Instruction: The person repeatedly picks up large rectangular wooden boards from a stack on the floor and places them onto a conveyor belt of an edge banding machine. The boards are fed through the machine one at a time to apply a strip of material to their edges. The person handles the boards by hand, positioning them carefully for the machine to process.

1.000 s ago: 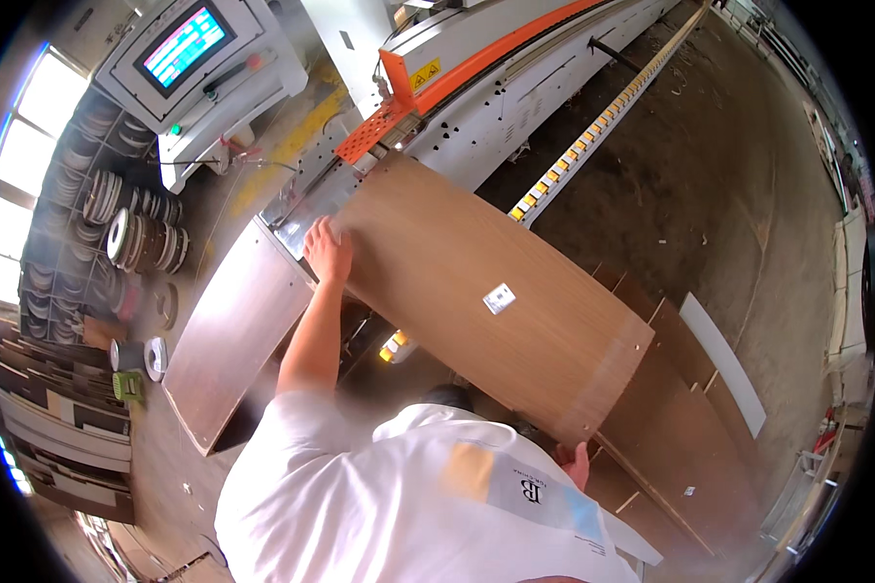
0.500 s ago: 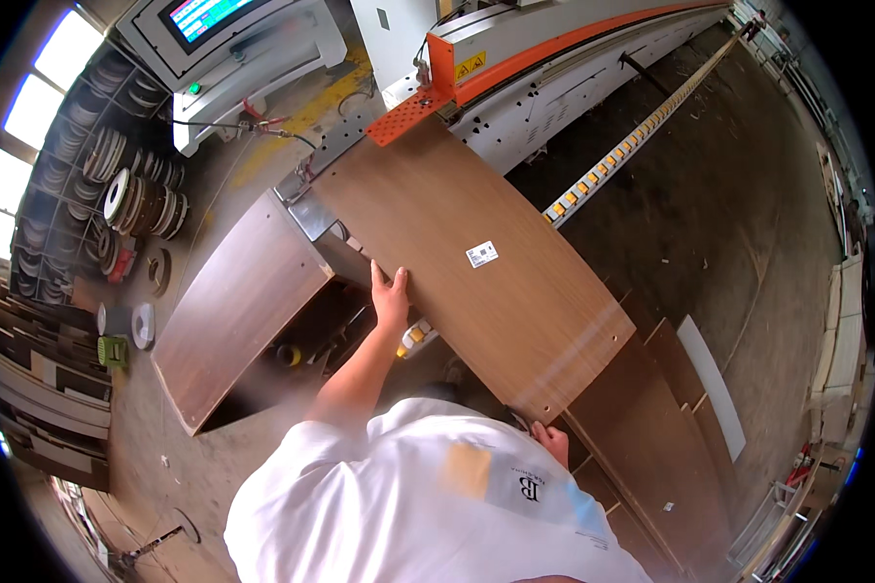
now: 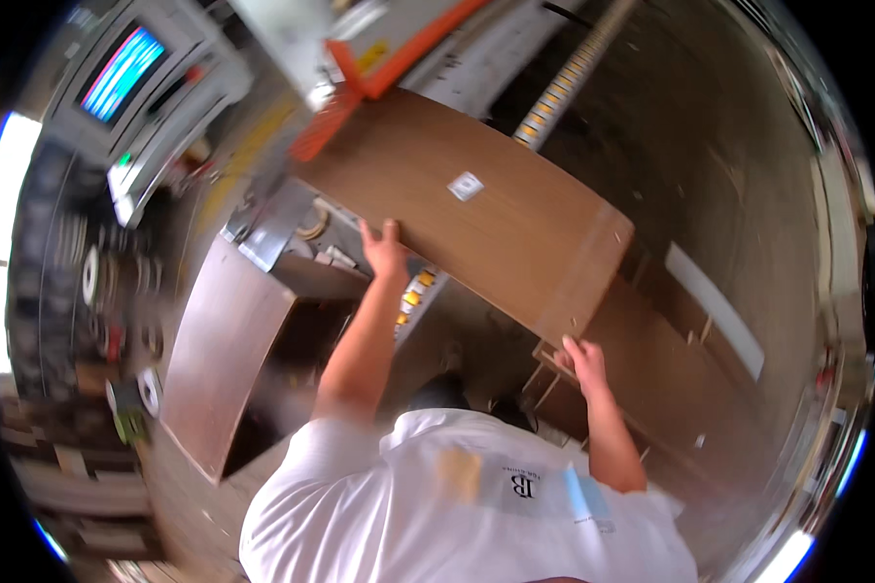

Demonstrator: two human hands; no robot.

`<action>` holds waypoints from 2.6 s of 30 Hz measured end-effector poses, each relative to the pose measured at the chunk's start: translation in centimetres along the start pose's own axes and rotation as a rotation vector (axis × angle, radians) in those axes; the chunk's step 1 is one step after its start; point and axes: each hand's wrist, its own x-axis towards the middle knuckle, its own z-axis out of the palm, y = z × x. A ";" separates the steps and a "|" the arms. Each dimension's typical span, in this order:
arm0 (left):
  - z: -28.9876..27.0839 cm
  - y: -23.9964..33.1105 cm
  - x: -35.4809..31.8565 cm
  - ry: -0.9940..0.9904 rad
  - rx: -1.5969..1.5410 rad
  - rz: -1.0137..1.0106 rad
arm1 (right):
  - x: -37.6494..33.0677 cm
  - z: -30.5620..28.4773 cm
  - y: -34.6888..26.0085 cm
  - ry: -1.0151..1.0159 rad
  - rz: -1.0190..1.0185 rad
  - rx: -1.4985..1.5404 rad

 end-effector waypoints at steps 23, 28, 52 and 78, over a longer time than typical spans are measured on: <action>15.6 -37.6 -17.0 -0.901 1.143 -0.441 | -34.4 -7.6 37.5 0.611 0.876 0.424; 16.8 -36.7 -20.9 -0.853 0.989 -0.466 | -39.2 -3.6 36.6 0.816 0.894 0.685; -3.4 4.5 -2.6 -0.521 0.836 0.152 | -20.3 -8.0 31.3 0.744 0.519 0.541; -7.4 -3.2 -15.2 -0.113 1.636 0.904 | -13.9 -21.1 33.1 0.941 0.464 1.274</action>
